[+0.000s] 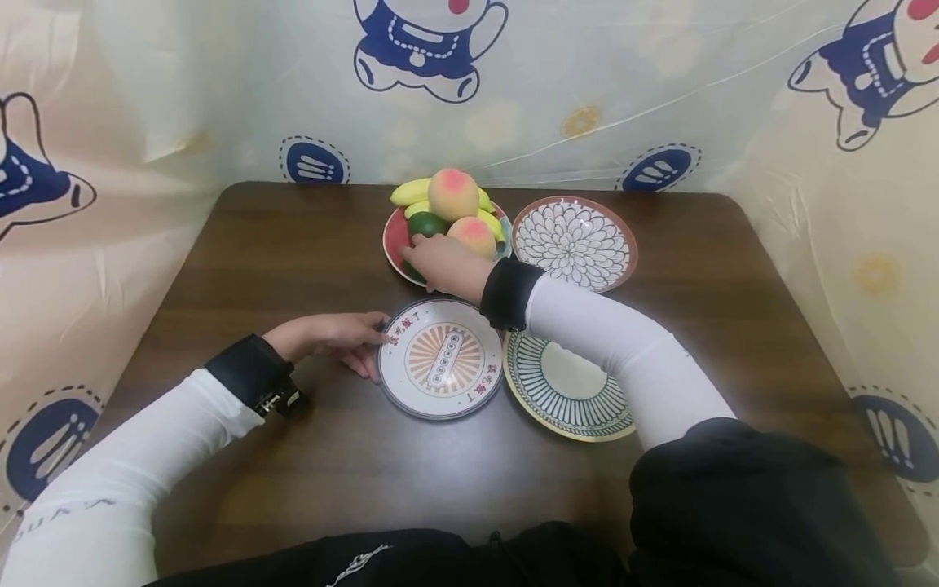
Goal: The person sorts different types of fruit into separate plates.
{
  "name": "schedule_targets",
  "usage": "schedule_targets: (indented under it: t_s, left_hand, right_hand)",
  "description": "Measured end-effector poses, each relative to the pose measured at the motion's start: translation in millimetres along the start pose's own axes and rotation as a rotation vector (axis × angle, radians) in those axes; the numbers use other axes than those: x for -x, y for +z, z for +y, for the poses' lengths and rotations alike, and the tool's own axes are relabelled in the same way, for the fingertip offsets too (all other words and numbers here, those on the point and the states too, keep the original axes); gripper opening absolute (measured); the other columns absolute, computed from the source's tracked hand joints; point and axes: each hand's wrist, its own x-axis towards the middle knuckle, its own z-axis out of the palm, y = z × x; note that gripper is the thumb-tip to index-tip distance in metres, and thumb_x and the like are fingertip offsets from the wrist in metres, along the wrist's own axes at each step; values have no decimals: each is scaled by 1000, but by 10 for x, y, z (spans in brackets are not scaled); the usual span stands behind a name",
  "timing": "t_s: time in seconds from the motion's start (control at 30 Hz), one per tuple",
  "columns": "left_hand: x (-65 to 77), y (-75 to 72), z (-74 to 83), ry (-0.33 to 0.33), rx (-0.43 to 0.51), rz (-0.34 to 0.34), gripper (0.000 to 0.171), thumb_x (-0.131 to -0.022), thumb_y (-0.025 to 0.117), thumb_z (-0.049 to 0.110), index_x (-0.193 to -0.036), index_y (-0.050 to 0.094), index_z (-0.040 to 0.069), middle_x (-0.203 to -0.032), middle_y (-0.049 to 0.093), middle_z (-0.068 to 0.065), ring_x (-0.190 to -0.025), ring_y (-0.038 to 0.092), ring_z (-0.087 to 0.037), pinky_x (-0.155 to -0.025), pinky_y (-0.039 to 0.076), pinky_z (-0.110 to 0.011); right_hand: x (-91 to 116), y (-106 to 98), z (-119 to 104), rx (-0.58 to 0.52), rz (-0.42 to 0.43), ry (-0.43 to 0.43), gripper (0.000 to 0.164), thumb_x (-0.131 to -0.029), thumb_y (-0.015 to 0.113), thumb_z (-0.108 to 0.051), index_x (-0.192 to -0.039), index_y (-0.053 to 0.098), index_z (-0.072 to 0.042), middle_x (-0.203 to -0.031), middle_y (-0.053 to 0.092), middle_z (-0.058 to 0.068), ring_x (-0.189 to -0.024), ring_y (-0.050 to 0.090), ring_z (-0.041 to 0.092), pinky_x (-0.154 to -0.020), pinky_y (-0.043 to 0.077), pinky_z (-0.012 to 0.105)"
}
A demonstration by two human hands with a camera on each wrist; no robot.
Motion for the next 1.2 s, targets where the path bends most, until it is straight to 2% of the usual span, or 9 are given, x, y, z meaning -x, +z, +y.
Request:
schedule_targets:
  t_s: [0.1,0.33,0.43,0.57,0.73,0.83,0.93,1.03,1.2]
  left_hand:
    - [3,19,-25,-4,8,-6,50,-108,35,18,-149,11,4,-79,71,-4,-69,72,-11,-66,59,-22]
    - [-16,32,-31,-18,2,-51,57,-108,34,16,-154,3,4,-83,70,-3,-75,72,-11,-72,58,-23]
    - [-21,12,-5,-16,-6,-53,58,-108,33,15,-154,0,4,-83,70,-3,-77,72,-11,-73,58,-23]
    - [-10,-36,33,-3,-19,-39,60,-108,34,14,-154,-2,4,-83,70,-3,-77,71,-12,-74,58,-23]
    - [16,-68,45,22,-2,-43,58,-108,32,12,-154,-2,4,-83,69,-3,-78,72,-12,-74,58,-23]
    - [29,-64,28,30,20,-50,56,-108,29,12,-154,-2,3,-83,69,-3,-78,71,-11,-74,58,-23]
    - [29,-58,-4,30,28,-51,55,-108,28,12,-154,-1,3,-84,69,-3,-79,71,-11,-74,57,-23]
    - [28,-55,-20,25,24,-52,55,-108,30,13,-154,0,4,-86,69,-4,-79,71,-11,-75,58,-23]
    - [44,-55,-26,11,22,-38,56,-108,32,15,-155,2,7,-88,70,-4,-80,72,-13,-76,58,-23]
  right_hand:
    - [29,18,-42,10,2,3,72,-91,71,-18,-153,36,-13,-151,44,18,-119,61,33,-100,53,40]
    - [124,68,-51,-29,25,-6,52,-101,52,-12,-151,39,-14,-152,44,17,-129,55,34,-110,46,43]
    - [204,-8,-25,-74,61,-26,52,-100,53,-12,-150,41,-13,-152,43,18,-131,53,35,-111,44,43]
    - [408,-220,-5,-104,93,-100,58,-94,63,-11,-148,44,-12,-150,47,15,-135,50,29,-112,44,39]
    - [731,-353,-76,-75,32,-228,65,-88,73,-14,-148,46,-15,-152,47,10,-143,42,24,-111,46,36]
    - [878,-288,-173,-68,3,-297,66,-88,74,-15,-148,46,-17,-154,45,11,-144,41,25,-111,45,38]
    - [962,-148,-286,-36,-13,-350,65,-88,74,-15,-147,47,-21,-152,47,10,-139,48,25,-108,47,38]
    - [990,-21,-391,8,-65,-392,64,-90,72,-15,-148,47,-23,-151,48,8,-131,56,23,-105,50,36]
    - [993,108,-515,31,-168,-433,63,-91,70,-17,-149,45,-24,-153,45,7,-132,55,20,-107,48,34]
